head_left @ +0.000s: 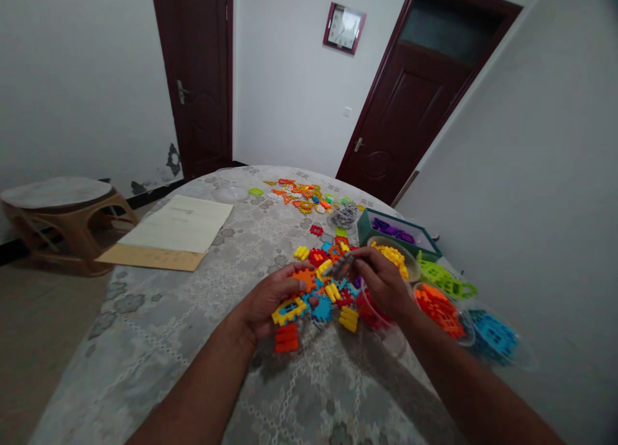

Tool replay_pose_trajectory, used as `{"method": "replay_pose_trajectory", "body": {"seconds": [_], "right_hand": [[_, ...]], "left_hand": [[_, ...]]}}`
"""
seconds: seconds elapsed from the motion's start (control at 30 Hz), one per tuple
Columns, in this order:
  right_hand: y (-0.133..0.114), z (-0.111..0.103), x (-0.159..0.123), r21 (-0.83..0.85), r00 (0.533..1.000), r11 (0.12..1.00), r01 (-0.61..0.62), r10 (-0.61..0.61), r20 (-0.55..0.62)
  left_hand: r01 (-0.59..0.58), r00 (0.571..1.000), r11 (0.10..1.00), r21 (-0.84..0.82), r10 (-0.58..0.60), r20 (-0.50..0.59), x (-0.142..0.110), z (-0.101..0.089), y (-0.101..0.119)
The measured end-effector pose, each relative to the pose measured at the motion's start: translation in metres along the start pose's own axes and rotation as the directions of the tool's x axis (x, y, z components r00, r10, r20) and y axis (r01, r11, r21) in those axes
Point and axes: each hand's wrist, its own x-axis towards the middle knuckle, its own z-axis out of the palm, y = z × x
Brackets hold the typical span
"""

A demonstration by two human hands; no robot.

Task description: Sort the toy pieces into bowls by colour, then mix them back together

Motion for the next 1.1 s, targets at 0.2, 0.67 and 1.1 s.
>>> {"method": "replay_pose_trajectory", "body": {"seconds": [0.2, 0.67, 1.1], "right_hand": [[0.024, -0.012, 0.055, 0.277, 0.889, 0.875, -0.398, 0.442, -0.118], [0.073, -0.025, 0.151, 0.272, 0.844, 0.857, -0.438, 0.496, -0.203], [-0.037, 0.016, 0.063, 0.133, 0.922, 0.948, -0.288, 0.237, 0.306]], "left_hand": [[-0.056, 0.993, 0.998, 0.000, 0.056, -0.107, 0.001, 0.004, 0.000], [-0.096, 0.966, 0.995, 0.017, 0.097, -0.240, 0.003, 0.000, 0.002], [-0.216, 0.960, 0.976, -0.005, 0.211, -0.186, 0.006, 0.007, -0.002]]}}
